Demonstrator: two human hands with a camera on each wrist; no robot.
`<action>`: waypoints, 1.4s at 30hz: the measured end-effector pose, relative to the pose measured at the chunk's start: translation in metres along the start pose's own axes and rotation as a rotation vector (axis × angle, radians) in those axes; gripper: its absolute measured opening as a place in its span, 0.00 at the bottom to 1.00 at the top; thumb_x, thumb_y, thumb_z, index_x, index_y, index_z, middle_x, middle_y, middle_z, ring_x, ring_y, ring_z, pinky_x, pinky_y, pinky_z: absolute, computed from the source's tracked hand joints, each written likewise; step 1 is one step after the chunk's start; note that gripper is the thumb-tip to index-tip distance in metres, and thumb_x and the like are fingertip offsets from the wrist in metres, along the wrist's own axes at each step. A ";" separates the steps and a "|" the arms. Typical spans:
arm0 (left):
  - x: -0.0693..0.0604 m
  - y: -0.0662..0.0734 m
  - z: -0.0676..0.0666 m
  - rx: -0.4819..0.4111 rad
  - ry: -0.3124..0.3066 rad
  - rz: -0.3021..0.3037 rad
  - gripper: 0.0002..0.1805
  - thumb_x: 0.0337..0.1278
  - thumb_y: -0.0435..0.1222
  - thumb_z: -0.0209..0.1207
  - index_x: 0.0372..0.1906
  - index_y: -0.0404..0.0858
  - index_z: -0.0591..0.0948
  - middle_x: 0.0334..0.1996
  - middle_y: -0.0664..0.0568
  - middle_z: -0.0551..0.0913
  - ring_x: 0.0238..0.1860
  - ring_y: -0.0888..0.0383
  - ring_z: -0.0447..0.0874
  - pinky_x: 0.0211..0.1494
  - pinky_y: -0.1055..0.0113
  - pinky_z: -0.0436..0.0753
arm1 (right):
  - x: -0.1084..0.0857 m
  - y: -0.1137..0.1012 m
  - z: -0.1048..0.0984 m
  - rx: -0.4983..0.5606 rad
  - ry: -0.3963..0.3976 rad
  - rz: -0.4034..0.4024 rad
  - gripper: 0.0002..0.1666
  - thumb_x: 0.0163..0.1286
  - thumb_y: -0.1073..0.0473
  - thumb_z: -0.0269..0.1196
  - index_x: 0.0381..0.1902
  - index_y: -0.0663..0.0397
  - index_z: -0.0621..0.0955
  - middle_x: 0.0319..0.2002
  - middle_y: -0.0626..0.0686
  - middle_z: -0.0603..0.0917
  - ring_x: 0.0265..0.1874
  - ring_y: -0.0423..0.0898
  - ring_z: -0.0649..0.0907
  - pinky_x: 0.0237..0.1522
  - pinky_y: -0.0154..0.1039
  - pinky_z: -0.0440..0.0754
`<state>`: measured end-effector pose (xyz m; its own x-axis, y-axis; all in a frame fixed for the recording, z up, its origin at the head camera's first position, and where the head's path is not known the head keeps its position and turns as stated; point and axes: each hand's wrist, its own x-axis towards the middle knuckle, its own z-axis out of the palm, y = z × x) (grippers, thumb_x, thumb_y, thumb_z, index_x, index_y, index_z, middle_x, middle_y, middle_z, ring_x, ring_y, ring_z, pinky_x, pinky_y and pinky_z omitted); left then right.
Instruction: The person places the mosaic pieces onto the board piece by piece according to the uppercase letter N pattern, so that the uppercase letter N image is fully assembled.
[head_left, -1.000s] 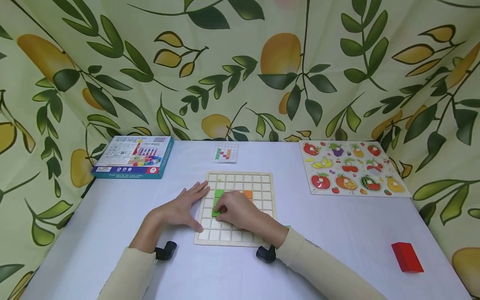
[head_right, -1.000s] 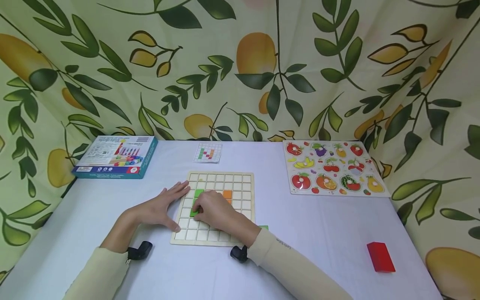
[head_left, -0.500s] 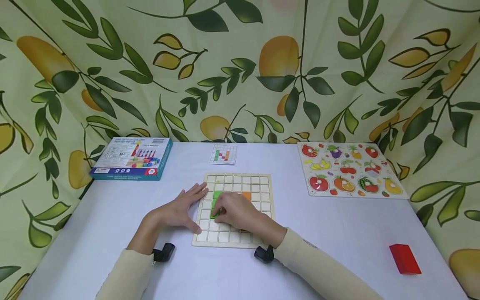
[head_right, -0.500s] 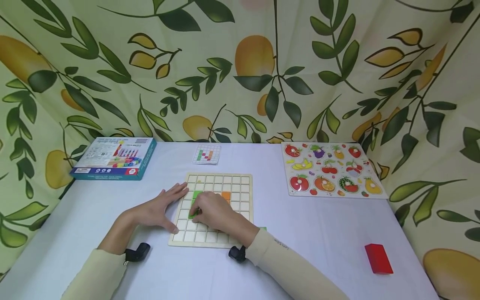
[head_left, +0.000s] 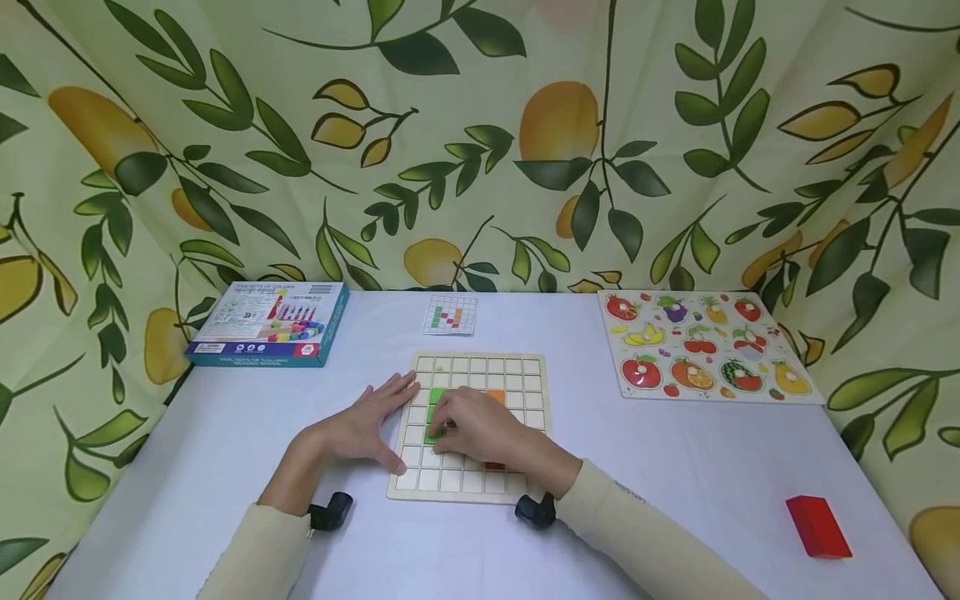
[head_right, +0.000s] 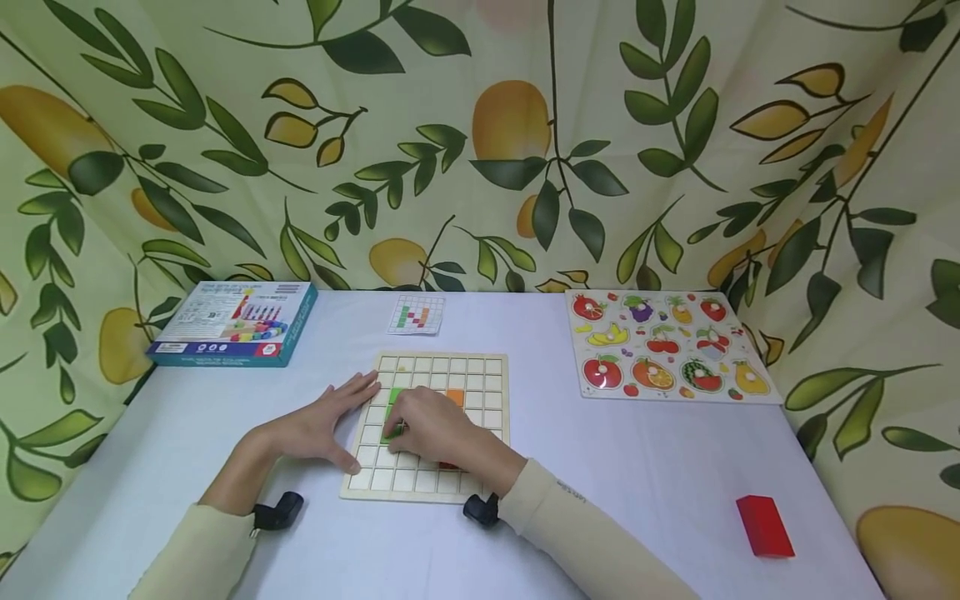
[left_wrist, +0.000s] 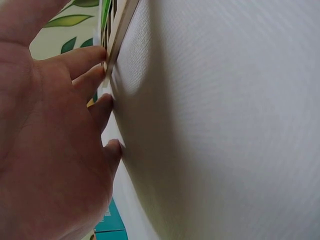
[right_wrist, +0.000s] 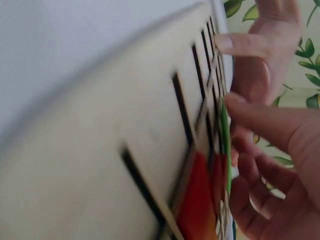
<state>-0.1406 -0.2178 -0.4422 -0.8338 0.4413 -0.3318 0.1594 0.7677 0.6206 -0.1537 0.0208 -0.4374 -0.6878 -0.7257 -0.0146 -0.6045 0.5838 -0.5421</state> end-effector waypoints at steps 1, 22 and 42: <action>0.000 0.000 0.000 0.005 0.000 -0.008 0.68 0.31 0.50 0.81 0.82 0.41 0.55 0.85 0.53 0.44 0.86 0.45 0.33 0.85 0.36 0.36 | -0.001 0.002 -0.004 0.013 -0.008 -0.008 0.07 0.63 0.51 0.74 0.40 0.39 0.91 0.46 0.39 0.87 0.46 0.36 0.81 0.51 0.31 0.82; 0.004 0.008 0.000 0.021 0.007 0.005 0.68 0.31 0.48 0.81 0.82 0.39 0.55 0.85 0.49 0.45 0.86 0.42 0.35 0.85 0.36 0.37 | -0.094 0.074 -0.054 0.192 0.047 0.073 0.11 0.64 0.53 0.74 0.45 0.39 0.90 0.47 0.39 0.88 0.48 0.40 0.83 0.47 0.33 0.84; -0.001 0.005 0.000 -0.003 0.013 -0.029 0.69 0.29 0.48 0.82 0.82 0.42 0.56 0.85 0.52 0.45 0.86 0.43 0.34 0.85 0.37 0.36 | -0.159 0.104 -0.043 0.204 0.027 0.180 0.23 0.50 0.39 0.79 0.46 0.29 0.88 0.50 0.33 0.87 0.54 0.34 0.79 0.58 0.33 0.82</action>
<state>-0.1389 -0.2146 -0.4388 -0.8449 0.4128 -0.3403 0.1334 0.7786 0.6132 -0.1248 0.2121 -0.4552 -0.7892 -0.6052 -0.1046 -0.3801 0.6151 -0.6907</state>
